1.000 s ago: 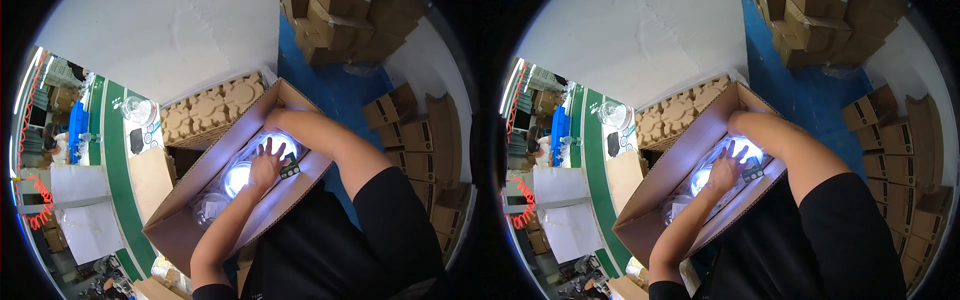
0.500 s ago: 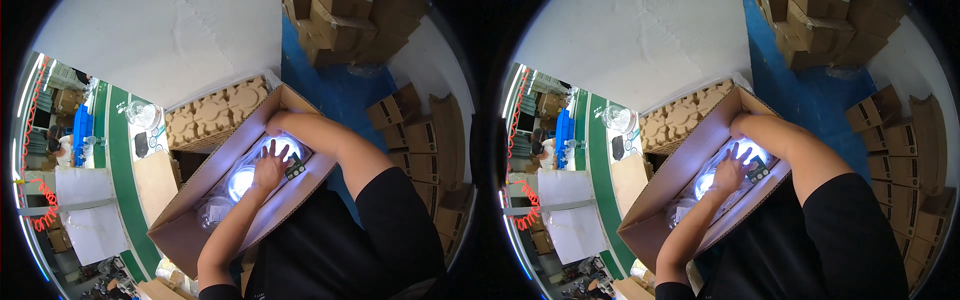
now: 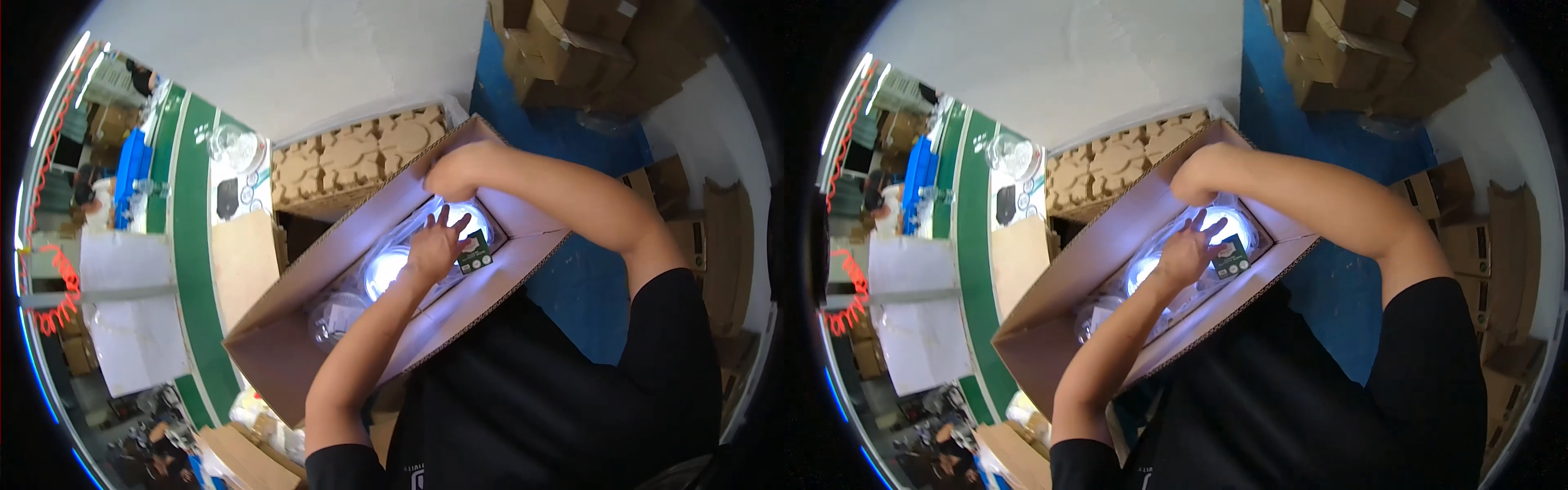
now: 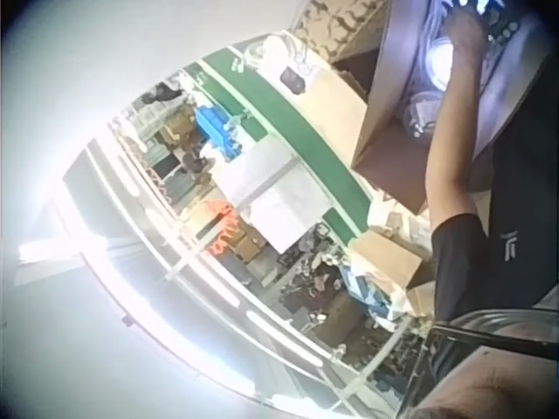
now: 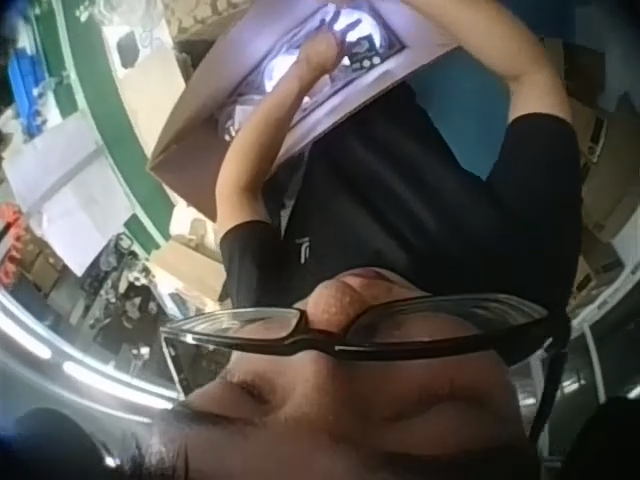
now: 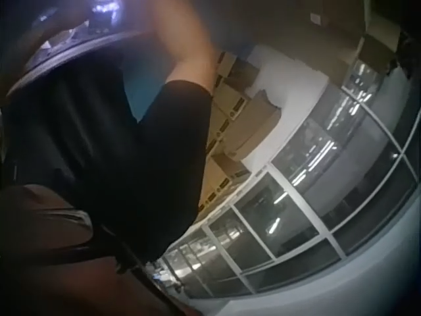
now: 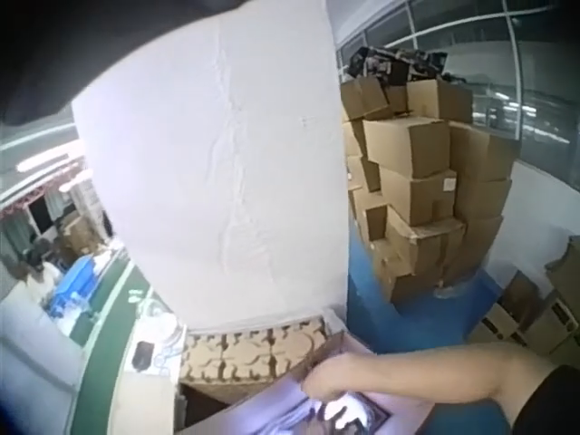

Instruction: Packing LED dome lights into a cardboard shipping box with protective trays and plastic bags.

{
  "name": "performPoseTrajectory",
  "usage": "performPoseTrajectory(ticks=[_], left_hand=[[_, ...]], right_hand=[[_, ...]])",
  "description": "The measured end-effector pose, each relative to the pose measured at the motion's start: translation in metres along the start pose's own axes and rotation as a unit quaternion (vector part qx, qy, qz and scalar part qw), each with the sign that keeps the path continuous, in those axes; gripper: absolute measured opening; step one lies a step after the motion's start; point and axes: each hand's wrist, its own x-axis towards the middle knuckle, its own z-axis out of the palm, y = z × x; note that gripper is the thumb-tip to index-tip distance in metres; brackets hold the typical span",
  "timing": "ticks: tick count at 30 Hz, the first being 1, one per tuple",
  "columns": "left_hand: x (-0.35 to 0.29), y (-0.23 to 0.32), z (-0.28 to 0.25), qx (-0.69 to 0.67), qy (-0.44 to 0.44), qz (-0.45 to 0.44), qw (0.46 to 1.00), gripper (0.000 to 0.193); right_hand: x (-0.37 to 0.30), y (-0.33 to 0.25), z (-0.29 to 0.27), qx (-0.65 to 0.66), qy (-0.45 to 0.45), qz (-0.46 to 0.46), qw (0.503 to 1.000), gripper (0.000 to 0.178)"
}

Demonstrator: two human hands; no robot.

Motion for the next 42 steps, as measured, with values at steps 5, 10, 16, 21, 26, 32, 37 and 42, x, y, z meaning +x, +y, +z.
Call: performPoseTrajectory(ticks=[5, 10, 16, 21, 26, 32, 37, 42], left_hand=[[0.016, -0.012, 0.003, 0.009, -0.014, 0.023, 1.000, 0.052], [0.020, -0.001, -0.008, 0.006, -0.055, 0.001, 0.998, 0.056], [-0.068, 0.017, -0.071, -0.053, 0.051, -0.036, 0.997, 0.050], [-0.253, 0.070, -0.147, -0.314, 0.254, 0.045, 0.913, 0.034], [-0.435, 0.110, 0.045, -0.580, 0.525, -0.117, 0.612, 0.024], [-0.491, 0.200, 0.301, -0.495, 0.646, -0.571, 0.104, 0.026], [-0.502, 0.212, 0.334, -0.318, 0.573, -0.732, 0.188, 0.025], [-0.552, 0.207, 0.225, -0.064, 0.672, -0.702, 0.228, 0.020]], right_hand=[[-0.056, -0.002, -0.012, 0.054, 0.074, -0.023, 0.996, 0.051], [-0.085, -0.003, -0.001, 0.171, 0.214, -0.101, 0.956, 0.041], [-0.127, -0.047, -0.005, 0.206, 0.337, -0.189, 0.899, 0.042], [-0.178, -0.095, 0.049, 0.315, 0.418, -0.274, 0.807, 0.030], [-0.149, -0.189, 0.057, 0.373, 0.224, -0.442, 0.785, 0.022], [-0.124, -0.241, 0.046, 0.310, 0.119, -0.476, 0.814, 0.027], [-0.119, -0.276, 0.037, 0.292, 0.106, -0.502, 0.807, 0.025], [-0.122, -0.300, 0.029, 0.258, 0.067, -0.529, 0.805, 0.023]])
